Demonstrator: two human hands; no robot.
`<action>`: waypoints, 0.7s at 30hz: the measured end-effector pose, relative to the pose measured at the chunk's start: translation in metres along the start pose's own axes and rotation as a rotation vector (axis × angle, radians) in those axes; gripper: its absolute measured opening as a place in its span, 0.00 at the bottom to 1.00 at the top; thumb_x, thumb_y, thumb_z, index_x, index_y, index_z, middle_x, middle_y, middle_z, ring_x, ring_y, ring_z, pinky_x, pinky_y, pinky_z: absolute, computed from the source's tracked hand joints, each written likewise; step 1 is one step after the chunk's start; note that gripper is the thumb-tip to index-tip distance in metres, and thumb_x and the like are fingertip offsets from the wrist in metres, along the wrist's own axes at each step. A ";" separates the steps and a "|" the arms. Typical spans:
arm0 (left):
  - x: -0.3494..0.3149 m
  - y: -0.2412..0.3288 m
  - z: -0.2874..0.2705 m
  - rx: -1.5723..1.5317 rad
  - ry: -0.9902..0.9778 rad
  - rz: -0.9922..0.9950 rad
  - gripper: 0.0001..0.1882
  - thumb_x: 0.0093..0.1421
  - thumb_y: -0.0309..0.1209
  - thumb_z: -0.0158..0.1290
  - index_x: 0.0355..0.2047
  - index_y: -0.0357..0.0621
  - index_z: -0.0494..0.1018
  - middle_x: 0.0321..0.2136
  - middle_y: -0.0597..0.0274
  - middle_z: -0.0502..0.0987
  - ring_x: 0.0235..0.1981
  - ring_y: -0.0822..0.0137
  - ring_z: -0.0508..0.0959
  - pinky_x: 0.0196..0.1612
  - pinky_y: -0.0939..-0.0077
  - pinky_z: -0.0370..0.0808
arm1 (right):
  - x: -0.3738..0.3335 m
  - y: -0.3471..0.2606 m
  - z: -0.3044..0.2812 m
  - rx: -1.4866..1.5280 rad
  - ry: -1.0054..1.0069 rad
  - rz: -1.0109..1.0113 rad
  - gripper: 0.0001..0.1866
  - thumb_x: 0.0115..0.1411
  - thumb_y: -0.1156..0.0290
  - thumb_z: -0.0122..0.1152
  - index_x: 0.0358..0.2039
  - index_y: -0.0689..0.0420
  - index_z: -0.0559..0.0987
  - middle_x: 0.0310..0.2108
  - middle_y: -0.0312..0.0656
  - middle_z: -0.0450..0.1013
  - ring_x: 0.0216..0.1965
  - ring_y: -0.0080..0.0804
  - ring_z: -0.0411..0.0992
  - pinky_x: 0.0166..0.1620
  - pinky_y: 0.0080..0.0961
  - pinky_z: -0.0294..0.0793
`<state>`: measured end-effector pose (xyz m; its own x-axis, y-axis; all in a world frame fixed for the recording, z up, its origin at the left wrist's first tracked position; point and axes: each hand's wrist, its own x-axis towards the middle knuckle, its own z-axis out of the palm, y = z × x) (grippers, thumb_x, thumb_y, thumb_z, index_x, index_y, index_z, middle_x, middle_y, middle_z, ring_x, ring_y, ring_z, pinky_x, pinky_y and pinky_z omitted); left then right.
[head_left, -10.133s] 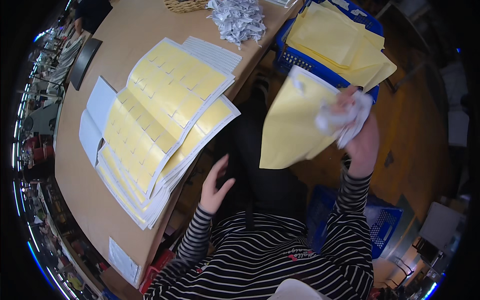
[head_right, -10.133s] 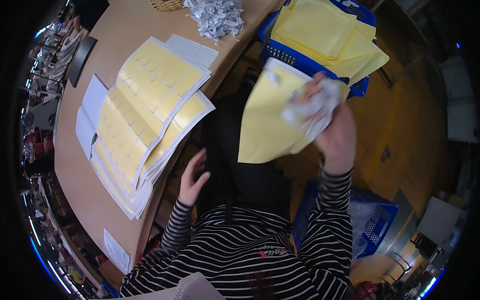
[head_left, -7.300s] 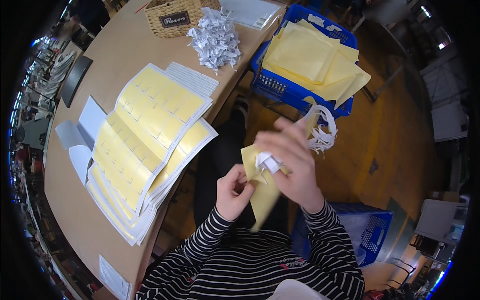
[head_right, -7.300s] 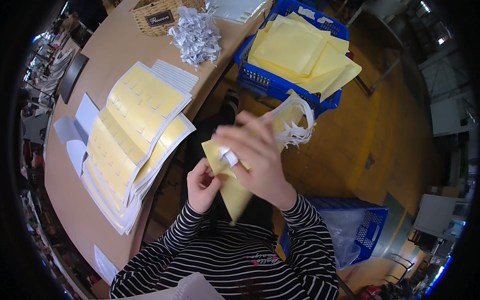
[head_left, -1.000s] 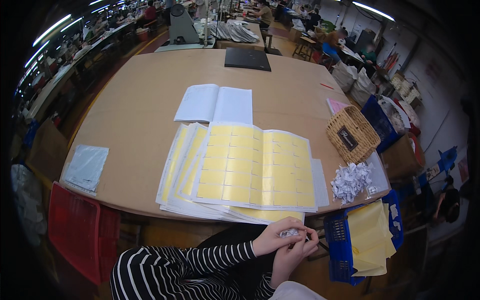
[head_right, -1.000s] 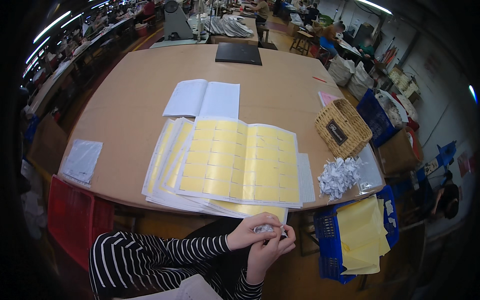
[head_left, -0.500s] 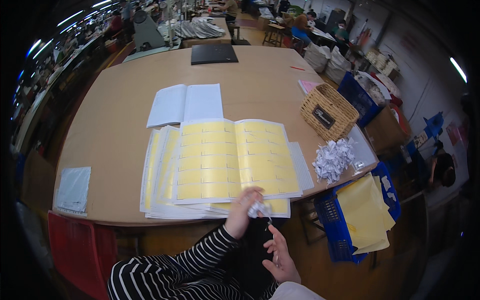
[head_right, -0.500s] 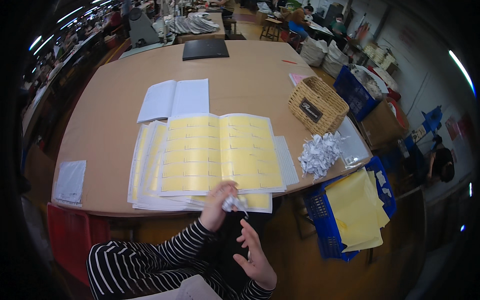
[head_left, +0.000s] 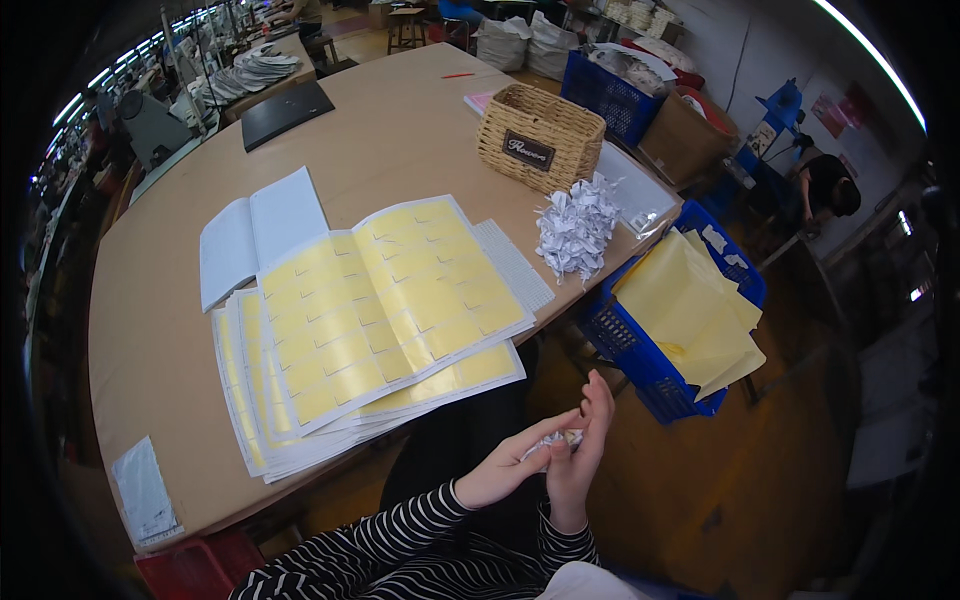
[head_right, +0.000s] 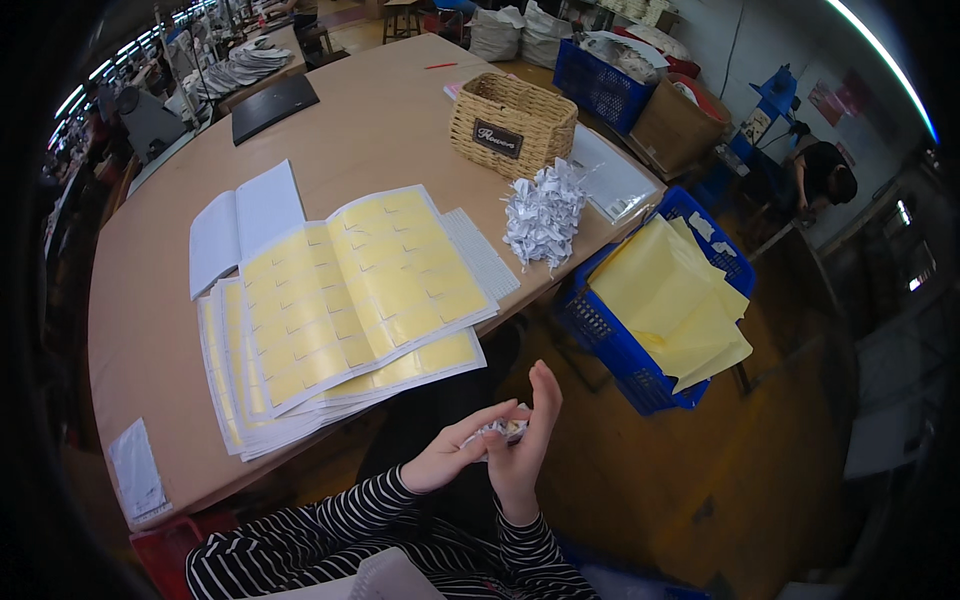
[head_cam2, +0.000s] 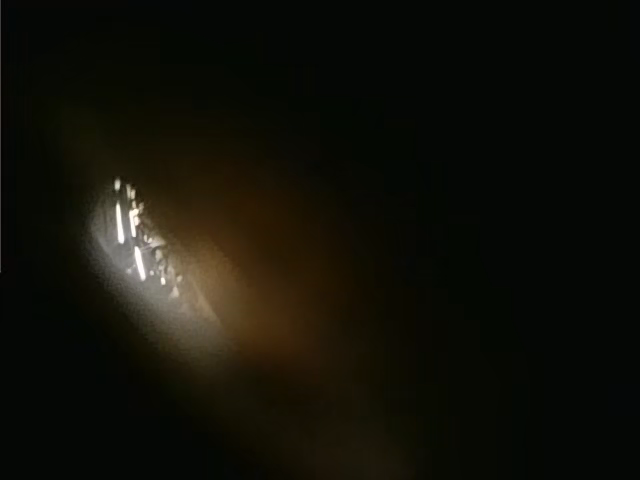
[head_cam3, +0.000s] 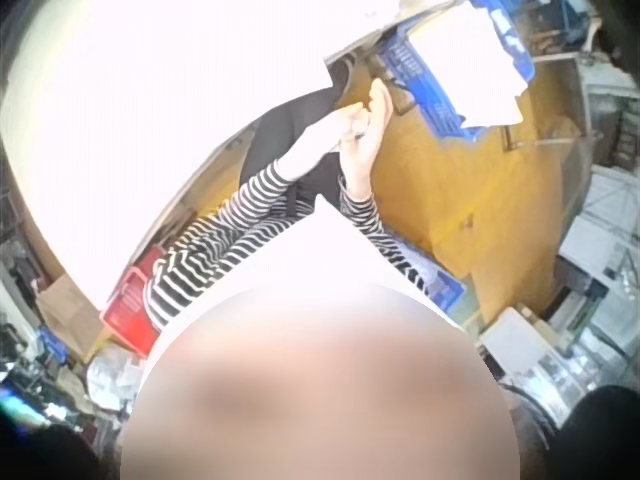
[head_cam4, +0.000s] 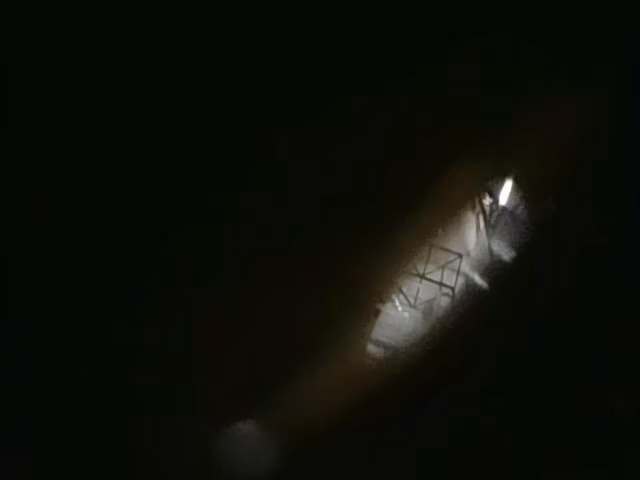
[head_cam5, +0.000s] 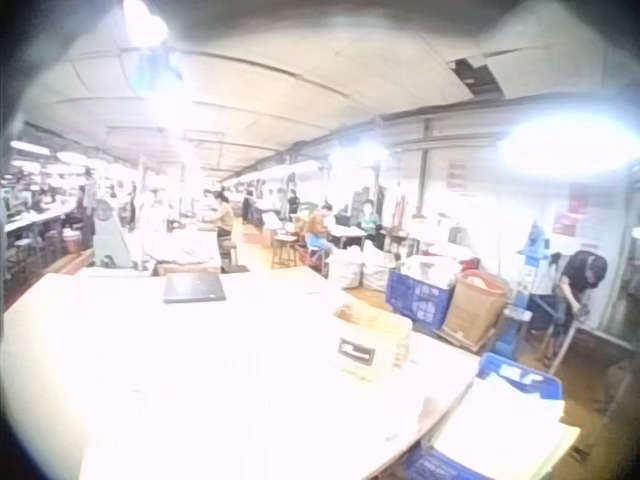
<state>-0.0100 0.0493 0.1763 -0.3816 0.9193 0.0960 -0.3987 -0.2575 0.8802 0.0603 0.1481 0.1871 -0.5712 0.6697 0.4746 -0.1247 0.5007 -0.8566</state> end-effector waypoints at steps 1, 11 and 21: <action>0.003 0.003 -0.005 0.113 -0.034 0.025 0.25 0.68 0.36 0.48 0.61 0.39 0.62 0.55 0.54 0.69 0.56 0.62 0.71 0.58 0.69 0.67 | -0.001 0.000 -0.001 0.091 -0.032 0.090 0.39 0.60 0.45 0.57 0.61 0.64 0.62 0.62 0.54 0.57 0.62 0.43 0.57 0.63 0.45 0.55; -0.011 -0.008 -0.005 0.389 -0.063 0.141 0.06 0.60 0.21 0.54 0.38 0.36 0.77 0.37 0.56 0.77 0.39 0.62 0.77 0.45 0.71 0.73 | 0.014 0.018 -0.035 0.523 0.269 0.364 0.14 0.63 0.75 0.56 0.49 0.61 0.73 0.41 0.39 0.73 0.45 0.23 0.69 0.52 0.23 0.66; 0.005 0.009 -0.002 -0.414 0.369 0.182 0.43 0.63 0.47 0.52 0.67 0.34 0.45 0.56 0.48 0.65 0.54 0.57 0.71 0.59 0.63 0.68 | -0.021 -0.003 0.002 -0.025 -0.175 -0.112 0.23 0.49 0.77 0.71 0.47 0.64 0.78 0.40 0.47 0.75 0.37 0.35 0.76 0.41 0.25 0.77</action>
<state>-0.0172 0.0509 0.1834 -0.7100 0.7042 -0.0050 -0.5643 -0.5647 0.6023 0.0711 0.1312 0.1796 -0.6874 0.5049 0.5220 -0.1761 0.5814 -0.7943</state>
